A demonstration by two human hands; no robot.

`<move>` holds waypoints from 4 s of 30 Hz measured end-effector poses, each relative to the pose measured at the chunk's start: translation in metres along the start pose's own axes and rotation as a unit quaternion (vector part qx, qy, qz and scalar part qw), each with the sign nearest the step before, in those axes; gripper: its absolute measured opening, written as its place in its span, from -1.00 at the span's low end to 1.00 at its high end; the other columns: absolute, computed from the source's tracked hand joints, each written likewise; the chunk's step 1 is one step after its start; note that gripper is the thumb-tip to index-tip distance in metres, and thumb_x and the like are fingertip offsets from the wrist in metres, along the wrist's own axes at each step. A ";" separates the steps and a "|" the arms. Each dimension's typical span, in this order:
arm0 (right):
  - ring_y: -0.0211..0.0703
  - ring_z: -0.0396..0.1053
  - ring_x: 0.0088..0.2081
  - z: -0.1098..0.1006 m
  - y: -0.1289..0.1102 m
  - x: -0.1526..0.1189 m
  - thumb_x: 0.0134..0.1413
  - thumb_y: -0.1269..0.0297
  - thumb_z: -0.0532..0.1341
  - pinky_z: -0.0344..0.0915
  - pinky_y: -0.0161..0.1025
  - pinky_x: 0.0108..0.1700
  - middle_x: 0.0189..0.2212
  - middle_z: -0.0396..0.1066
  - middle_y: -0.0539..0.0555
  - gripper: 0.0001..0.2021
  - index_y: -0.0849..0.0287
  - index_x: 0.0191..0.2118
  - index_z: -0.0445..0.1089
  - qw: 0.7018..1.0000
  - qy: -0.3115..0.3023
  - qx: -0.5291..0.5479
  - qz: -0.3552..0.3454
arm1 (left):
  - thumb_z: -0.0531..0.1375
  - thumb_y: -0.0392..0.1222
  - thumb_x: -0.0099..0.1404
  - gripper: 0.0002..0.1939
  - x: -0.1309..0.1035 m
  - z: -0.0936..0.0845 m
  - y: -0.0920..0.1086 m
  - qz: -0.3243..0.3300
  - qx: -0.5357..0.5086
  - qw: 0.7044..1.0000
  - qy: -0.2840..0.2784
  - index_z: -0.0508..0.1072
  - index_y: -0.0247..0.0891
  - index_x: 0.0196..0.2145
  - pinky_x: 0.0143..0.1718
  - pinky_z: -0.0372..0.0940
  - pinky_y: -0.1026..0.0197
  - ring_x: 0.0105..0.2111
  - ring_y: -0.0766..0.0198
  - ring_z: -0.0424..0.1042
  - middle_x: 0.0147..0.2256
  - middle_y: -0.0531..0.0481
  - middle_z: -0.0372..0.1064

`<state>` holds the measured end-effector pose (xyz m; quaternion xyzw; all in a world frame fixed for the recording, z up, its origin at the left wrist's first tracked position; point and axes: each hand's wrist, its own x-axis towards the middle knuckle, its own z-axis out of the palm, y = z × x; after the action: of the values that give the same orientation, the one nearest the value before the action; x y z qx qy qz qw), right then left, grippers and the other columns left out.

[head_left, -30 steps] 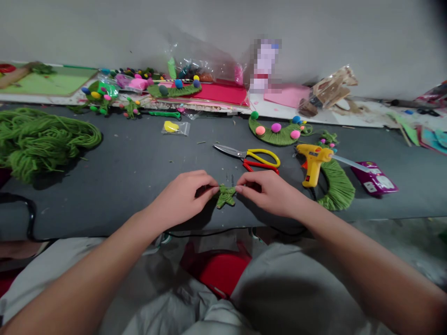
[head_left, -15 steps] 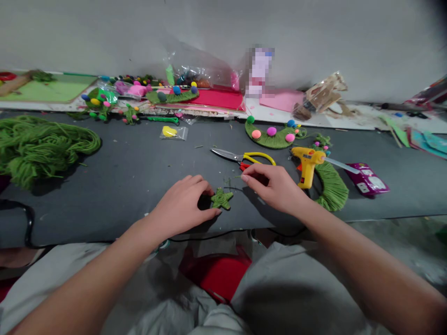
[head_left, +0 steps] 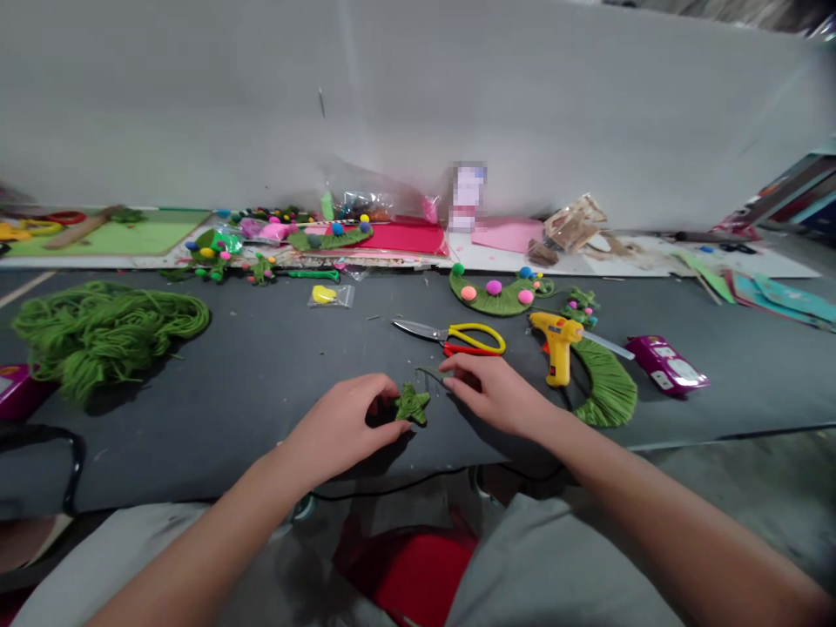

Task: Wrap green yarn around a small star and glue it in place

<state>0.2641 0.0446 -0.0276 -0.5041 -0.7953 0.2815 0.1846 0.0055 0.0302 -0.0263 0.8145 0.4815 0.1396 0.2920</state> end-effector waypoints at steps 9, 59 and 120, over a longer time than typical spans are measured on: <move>-0.19 0.42 -0.32 0.001 -0.008 0.002 0.27 0.33 0.17 0.28 -0.28 -0.28 -0.29 0.57 0.08 -0.79 0.21 -0.17 0.57 0.994 -0.042 0.099 -0.022 | 0.27 0.08 0.32 -0.71 -0.001 -0.001 0.001 0.039 -0.002 0.995 0.090 0.49 -0.16 -0.16 -0.34 0.28 0.22 -0.39 0.24 0.44 -0.36 0.04 0.48; -0.31 0.26 -0.47 0.000 -0.005 0.005 0.21 -0.05 0.24 0.21 -0.30 -0.39 -0.52 0.29 -0.06 -0.63 0.23 -0.34 0.41 0.936 -0.115 0.325 0.064 | 0.22 -0.16 0.42 -0.76 -0.004 0.007 -0.008 0.173 0.027 0.972 0.158 0.46 -0.26 0.01 -0.07 0.43 0.17 -0.14 0.17 0.57 -0.09 -0.12 0.58; -0.23 0.42 -0.30 0.007 -0.033 -0.021 0.30 0.30 0.16 0.31 -0.32 -0.22 -0.31 0.51 0.05 -0.85 0.18 -0.10 0.45 0.977 -0.095 0.173 -0.081 | 0.06 -0.14 0.52 -0.76 -0.019 0.017 0.013 0.097 -0.076 0.992 0.000 0.50 -0.13 -0.03 -0.22 0.34 0.29 -0.26 0.28 0.50 -0.22 0.01 0.52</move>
<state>0.2457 0.0132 -0.0121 -0.3691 -0.7869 0.4454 0.2149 0.0135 0.0034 -0.0311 0.8331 0.3881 0.2033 0.3377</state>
